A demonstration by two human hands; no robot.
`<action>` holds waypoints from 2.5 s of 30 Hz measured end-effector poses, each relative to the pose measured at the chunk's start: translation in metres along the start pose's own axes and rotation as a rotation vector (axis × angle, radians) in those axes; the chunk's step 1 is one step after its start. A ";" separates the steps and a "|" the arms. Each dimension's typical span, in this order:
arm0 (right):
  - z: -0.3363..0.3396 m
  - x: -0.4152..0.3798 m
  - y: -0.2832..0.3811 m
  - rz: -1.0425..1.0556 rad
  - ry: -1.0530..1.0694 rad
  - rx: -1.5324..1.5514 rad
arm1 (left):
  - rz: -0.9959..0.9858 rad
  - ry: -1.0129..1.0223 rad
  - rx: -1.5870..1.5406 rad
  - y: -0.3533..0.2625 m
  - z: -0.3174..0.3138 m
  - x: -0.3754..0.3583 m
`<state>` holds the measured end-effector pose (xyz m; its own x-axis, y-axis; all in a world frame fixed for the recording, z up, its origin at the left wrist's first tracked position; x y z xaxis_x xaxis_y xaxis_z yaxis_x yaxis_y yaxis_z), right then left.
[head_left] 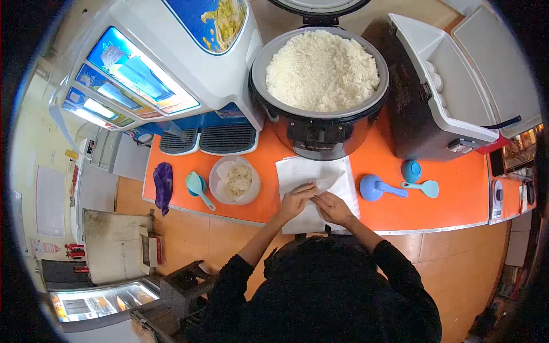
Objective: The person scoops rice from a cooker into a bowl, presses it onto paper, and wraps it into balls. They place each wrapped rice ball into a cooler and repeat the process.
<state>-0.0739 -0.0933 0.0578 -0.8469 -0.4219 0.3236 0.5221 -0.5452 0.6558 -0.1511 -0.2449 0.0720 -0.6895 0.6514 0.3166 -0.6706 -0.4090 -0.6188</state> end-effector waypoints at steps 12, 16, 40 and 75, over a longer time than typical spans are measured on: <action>0.014 -0.005 -0.028 0.031 -0.125 -0.249 | 0.092 -0.128 0.290 -0.008 -0.021 -0.044; 0.013 -0.003 -0.036 0.008 -0.131 -0.237 | 0.198 -0.225 0.196 0.021 -0.016 -0.045; -0.006 -0.003 -0.018 -0.277 -0.270 -0.184 | 0.310 -0.027 0.515 -0.003 -0.033 -0.039; 0.168 -0.133 -0.102 -0.727 -0.422 -0.519 | 0.273 0.391 -0.084 -0.099 -0.193 0.033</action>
<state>-0.0315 0.1403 0.0627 -0.8928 0.3791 0.2433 -0.2452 -0.8621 0.4435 -0.0545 -0.0596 0.0047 -0.6721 0.7252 -0.1496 -0.4439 -0.5564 -0.7024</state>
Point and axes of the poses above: each hand's wrist, its own x-axis towards the middle knuckle, its own z-axis out of the back of the hand, y = z × x, the point moved 4 cm from there along x, towards the middle knuckle, and after that the axes turned 13 degrees about x, right-handed, at the moved point
